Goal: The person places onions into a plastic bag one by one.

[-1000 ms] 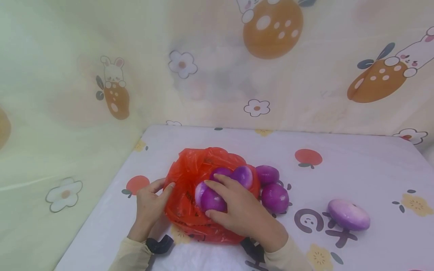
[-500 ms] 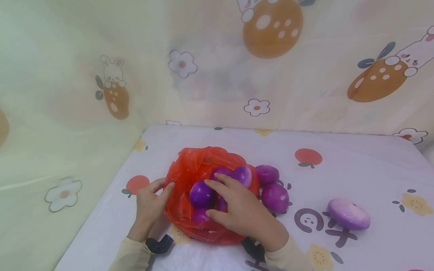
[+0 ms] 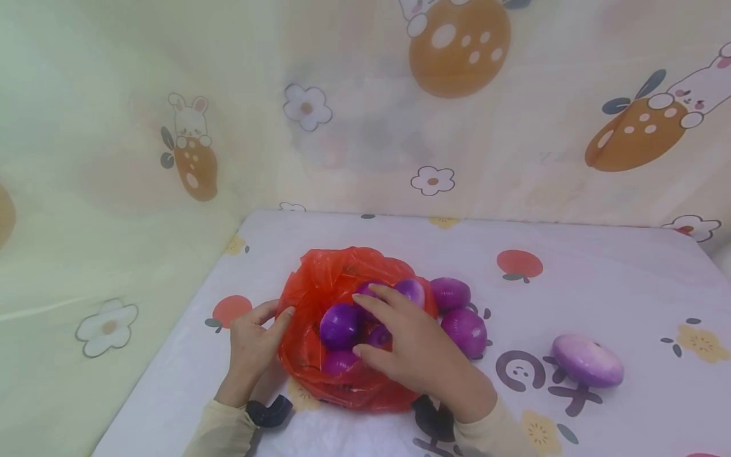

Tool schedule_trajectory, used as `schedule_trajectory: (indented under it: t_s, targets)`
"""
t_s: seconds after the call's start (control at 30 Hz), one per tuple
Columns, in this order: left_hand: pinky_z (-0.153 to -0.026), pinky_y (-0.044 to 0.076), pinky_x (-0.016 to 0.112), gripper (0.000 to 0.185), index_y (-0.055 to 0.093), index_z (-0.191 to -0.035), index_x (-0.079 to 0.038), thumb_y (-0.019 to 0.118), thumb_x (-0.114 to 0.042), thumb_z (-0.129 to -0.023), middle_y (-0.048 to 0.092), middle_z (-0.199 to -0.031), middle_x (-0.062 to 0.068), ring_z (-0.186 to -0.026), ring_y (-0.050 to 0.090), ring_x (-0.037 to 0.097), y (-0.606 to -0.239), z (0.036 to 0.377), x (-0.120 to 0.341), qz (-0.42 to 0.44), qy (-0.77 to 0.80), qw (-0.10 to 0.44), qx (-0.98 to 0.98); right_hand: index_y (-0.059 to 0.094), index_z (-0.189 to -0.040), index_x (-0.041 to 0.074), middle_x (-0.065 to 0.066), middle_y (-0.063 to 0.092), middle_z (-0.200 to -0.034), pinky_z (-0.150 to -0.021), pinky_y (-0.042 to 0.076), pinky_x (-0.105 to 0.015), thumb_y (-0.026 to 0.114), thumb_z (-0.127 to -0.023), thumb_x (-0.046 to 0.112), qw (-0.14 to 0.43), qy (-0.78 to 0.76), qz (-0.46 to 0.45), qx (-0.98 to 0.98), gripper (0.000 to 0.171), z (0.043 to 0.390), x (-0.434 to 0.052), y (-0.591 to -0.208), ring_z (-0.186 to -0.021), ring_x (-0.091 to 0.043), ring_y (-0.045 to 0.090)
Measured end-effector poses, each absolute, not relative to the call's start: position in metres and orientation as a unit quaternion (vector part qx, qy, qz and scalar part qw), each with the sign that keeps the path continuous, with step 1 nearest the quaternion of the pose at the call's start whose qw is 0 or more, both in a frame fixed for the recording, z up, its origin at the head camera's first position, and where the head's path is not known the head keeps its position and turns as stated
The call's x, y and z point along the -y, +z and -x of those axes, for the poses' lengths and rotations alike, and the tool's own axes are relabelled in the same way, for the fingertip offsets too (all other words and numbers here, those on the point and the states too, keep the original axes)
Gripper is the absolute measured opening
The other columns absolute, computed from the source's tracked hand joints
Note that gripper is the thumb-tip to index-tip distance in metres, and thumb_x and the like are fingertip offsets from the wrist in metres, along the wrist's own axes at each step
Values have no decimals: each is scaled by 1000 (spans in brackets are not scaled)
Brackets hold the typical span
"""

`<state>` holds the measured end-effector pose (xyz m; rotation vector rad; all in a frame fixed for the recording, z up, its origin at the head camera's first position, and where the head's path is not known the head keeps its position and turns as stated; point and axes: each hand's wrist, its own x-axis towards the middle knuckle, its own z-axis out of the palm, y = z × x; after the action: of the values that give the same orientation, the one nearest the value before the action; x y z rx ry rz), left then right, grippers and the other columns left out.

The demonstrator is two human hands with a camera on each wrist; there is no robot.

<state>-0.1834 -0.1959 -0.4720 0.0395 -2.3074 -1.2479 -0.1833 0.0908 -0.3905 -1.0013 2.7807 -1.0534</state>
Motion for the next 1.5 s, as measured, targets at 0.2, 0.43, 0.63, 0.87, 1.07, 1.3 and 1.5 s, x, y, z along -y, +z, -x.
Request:
schedule_trajectory:
  t_s: [0.2, 0.43, 0.63, 0.87, 1.07, 1.3, 1.5]
  targets:
    - [-87, 62, 51, 18, 83, -104, -3, 80, -12, -90, 80, -100, 12, -100, 77, 31, -473, 184, 197, -2, -457, 271, 847, 58, -149, 17, -11, 51, -155, -92, 58, -62, 82, -89, 30, -25, -337, 314, -887, 66, 186, -100, -387, -137, -40, 53]
    - [-89, 62, 50, 20, 82, -106, -2, 80, -12, -89, 80, -100, 12, -101, 77, 31, -473, 184, 196, -3, -457, 271, 847, 57, -150, 15, -14, 53, -153, -98, 53, -66, 83, -89, 30, -61, -338, 302, -890, 68, 189, -118, -382, -137, -41, 54]
    - [-89, 62, 50, 19, 82, -105, -2, 80, -11, -89, 80, -99, 12, -101, 77, 31, -473, 184, 196, -2, -457, 274, 846, 60, -147, 15, -14, 55, -151, -100, 50, -68, 84, -89, 32, -88, -333, 275, -898, 66, 192, -142, -381, -136, -41, 54]
    - [-89, 61, 50, 20, 82, -105, -1, 81, -12, -88, 80, -100, 13, -102, 77, 31, -474, 184, 197, -3, -453, 275, 848, 56, -149, 11, -25, 52, -151, -98, 41, -80, 84, -88, 33, -87, -301, 214, -925, 71, 199, -177, -388, -137, -51, 46]
    - [-89, 61, 50, 19, 82, -104, -1, 80, -12, -88, 80, -100, 13, -101, 77, 32, -473, 184, 196, 1, -452, 277, 848, 53, -150, 6, -30, 49, -151, -97, 38, -82, 81, -90, 35, -69, -289, 175, -939, 73, 204, -201, -398, -136, -55, 44]
    - [-88, 62, 50, 15, 83, -101, -3, 80, -11, -88, 80, -97, 11, -99, 77, 31, -473, 184, 195, -2, -450, 281, 848, 52, -148, 1, -31, 50, -148, -98, 39, -80, 79, -91, 38, -66, -264, 150, -950, 73, 210, -223, -416, -133, -54, 45]
    - [-87, 62, 50, 17, 83, -103, -2, 79, -11, -89, 80, -99, 12, -99, 77, 32, -474, 185, 196, -1, -453, 276, 848, 49, -149, -2, -39, 44, -147, -99, 38, -81, 77, -92, 42, -16, -234, 118, -965, 76, 211, -237, -425, -133, -59, 41]
